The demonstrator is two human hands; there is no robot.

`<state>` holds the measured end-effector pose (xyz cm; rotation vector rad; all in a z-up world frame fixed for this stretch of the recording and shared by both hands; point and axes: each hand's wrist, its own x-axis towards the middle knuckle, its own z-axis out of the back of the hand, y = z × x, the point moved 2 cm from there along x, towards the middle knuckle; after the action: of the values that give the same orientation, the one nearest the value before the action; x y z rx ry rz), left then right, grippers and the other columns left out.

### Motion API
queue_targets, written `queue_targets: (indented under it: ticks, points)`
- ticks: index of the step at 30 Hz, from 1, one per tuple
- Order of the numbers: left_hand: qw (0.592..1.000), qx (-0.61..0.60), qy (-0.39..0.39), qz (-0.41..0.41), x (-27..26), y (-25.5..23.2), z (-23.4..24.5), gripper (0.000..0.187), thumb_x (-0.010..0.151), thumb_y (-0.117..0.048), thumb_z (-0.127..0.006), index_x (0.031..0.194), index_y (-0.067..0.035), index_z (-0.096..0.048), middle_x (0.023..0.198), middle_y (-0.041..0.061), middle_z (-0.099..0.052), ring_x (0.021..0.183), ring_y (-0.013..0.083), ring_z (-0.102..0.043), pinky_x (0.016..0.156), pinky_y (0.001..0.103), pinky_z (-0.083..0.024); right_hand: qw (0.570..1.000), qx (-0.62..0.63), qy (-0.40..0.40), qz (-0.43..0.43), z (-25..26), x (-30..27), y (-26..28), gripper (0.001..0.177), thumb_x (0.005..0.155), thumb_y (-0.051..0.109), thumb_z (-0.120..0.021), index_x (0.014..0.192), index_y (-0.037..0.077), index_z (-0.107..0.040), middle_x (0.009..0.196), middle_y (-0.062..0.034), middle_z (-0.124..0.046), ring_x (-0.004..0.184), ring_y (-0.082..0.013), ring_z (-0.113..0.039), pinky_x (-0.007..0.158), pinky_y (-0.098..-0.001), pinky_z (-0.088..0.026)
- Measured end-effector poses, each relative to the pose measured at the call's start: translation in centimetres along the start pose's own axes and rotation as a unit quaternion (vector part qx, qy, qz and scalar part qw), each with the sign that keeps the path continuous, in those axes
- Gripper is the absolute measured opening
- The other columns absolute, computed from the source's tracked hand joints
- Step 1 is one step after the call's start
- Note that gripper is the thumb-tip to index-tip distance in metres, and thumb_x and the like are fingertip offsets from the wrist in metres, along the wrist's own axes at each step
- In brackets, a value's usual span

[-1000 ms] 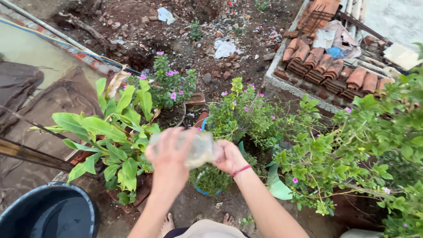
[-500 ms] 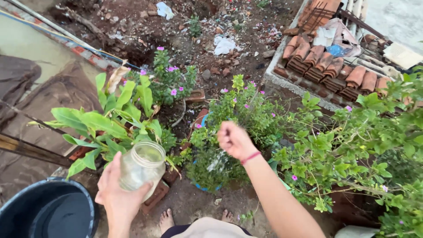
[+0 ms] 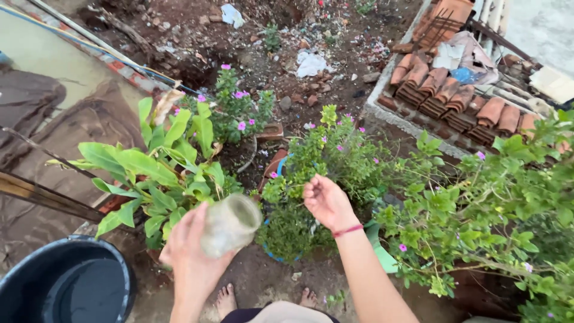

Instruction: Watering several potted plants using a clear plastic jar filled from a large black bucket.

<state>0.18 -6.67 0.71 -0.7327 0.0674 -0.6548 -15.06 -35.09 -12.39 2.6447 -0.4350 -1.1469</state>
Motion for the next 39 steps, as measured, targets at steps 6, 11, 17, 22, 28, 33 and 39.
queue_targets:
  ticks: [6,11,17,22,28,33,39]
  points:
    - [0.985,0.025,0.020,-0.168,2.3,-6.6,-0.3,0.093,0.054,-0.015,-0.084,0.141,-0.026,-0.055,0.139,0.008,-0.053,0.134,0.0301,-0.045,0.105,0.054,-0.024,0.997,0.038,0.049,0.043,3.2,2.5,-3.8,0.023,0.104,0.013,-0.054,0.082,0.008,-0.058,0.081,-0.0073,-0.066,0.077,-0.0182,-0.064,0.069,-0.0298,-0.056]
    - [0.947,0.090,0.043,-0.306,3.7,-9.0,-1.0,0.087,0.063,0.002,-0.070,0.143,-0.030,-0.056,0.142,0.007,-0.051,0.137,0.0271,-0.044,0.105,0.053,-0.023,1.000,0.020,-0.017,0.006,-1.8,-0.8,-5.5,0.025,0.099,0.017,-0.041,0.089,0.009,-0.062,0.093,-0.0092,-0.072,0.089,-0.0237,-0.071,0.084,-0.0421,-0.062]
    - [0.923,0.143,0.034,-0.356,4.3,-9.6,-2.0,0.090,0.064,0.003,-0.069,0.145,-0.031,-0.054,0.143,0.007,-0.050,0.136,0.0265,-0.044,0.104,0.053,-0.024,0.997,0.044,0.055,0.028,-1.6,-0.1,-5.5,0.031,0.105,0.020,-0.042,0.120,0.007,-0.066,0.113,-0.0095,-0.074,0.103,-0.0244,-0.071,0.090,-0.0417,-0.059]
    - [0.979,0.029,0.030,-0.198,4.8,-7.5,-1.5,0.091,0.056,-0.017,-0.085,0.141,-0.029,-0.054,0.138,0.006,-0.053,0.134,0.0264,-0.045,0.103,0.054,-0.023,0.932,0.125,0.338,-0.049,1.1,3.0,-2.9,0.022,0.106,0.007,-0.048,0.090,0.009,-0.063,0.079,-0.0021,-0.064,0.061,-0.0138,-0.059,0.049,-0.0272,-0.048]
    - [0.993,0.031,-0.035,-0.106,2.4,-3.9,-0.2,0.096,0.054,-0.025,-0.090,0.144,-0.025,-0.057,0.139,0.006,-0.054,0.133,0.0298,-0.047,0.105,0.052,-0.025,0.958,-0.285,0.018,0.028,-1.0,0.6,0.0,0.024,0.098,0.017,-0.056,0.075,0.010,-0.054,0.069,-0.0012,-0.052,0.055,-0.0100,-0.043,0.044,-0.0232,-0.032]
    - [0.996,0.029,-0.062,-0.061,1.0,-0.5,1.1,0.100,0.052,-0.023,-0.089,0.146,-0.023,-0.055,0.140,0.008,-0.053,0.134,0.0320,-0.045,0.109,0.051,-0.025,0.973,-0.215,0.077,0.029,-5.0,-3.7,1.9,0.021,0.097,0.011,-0.053,0.075,0.009,-0.053,0.070,-0.0009,-0.053,0.058,-0.0094,-0.046,0.046,-0.0229,-0.034]
    - [0.998,0.038,-0.053,-0.027,0.3,-0.3,1.7,0.105,0.046,-0.020,-0.089,0.145,-0.023,-0.054,0.140,0.009,-0.052,0.133,0.0330,-0.044,0.106,0.051,-0.025,0.963,-0.254,0.063,0.059,-4.7,-3.8,2.6,0.019,0.101,0.012,-0.054,0.082,0.006,-0.054,0.074,-0.0023,-0.056,0.062,-0.0109,-0.049,0.052,-0.0234,-0.039]
